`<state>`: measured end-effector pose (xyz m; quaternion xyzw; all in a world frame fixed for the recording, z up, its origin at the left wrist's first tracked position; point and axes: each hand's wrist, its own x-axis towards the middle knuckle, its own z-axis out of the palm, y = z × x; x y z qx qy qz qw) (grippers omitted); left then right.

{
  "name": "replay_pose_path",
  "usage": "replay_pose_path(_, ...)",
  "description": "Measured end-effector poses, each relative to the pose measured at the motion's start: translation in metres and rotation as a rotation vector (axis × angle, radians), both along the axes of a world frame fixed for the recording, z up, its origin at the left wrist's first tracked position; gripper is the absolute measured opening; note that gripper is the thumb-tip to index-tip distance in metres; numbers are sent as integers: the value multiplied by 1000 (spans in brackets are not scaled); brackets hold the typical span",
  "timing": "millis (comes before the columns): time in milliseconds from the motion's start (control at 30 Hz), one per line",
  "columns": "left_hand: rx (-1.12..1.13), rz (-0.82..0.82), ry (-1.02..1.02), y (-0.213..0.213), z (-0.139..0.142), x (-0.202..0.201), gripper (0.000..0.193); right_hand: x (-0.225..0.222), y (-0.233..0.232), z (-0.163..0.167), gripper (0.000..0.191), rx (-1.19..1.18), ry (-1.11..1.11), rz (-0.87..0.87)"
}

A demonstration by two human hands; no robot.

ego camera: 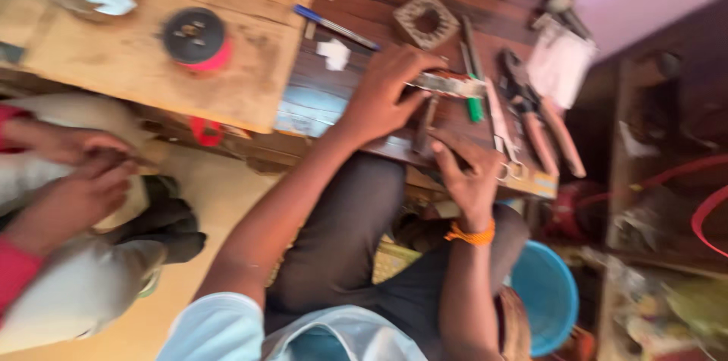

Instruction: The person sits at a workbench assembling an electric motor armature, pressing and fitting copper wire coils into the armature slots by hand and turning the armature to work on different sides. They handle the wound armature throughout and pick at the windings to seat the coils.

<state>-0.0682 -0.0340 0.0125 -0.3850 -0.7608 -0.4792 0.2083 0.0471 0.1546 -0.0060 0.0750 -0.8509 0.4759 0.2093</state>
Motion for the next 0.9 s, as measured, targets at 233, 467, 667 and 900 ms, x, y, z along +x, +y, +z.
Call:
replay_pose_path(233,-3,12,30,-1,3,1,45,-1,-5,7,17,-6,-47,-27)
replay_pose_path(467,-87,94,516,-15,6,11,42,-2,-9,11,17,-11,-17,-17)
replay_pose_path(667,-243,73,595,-32,3,24,27,-2,1,7,17,8,-20,14)
replay_pose_path(900,-184,13,536,-22,10,20,20,5,8,28,16,-23,9,-129)
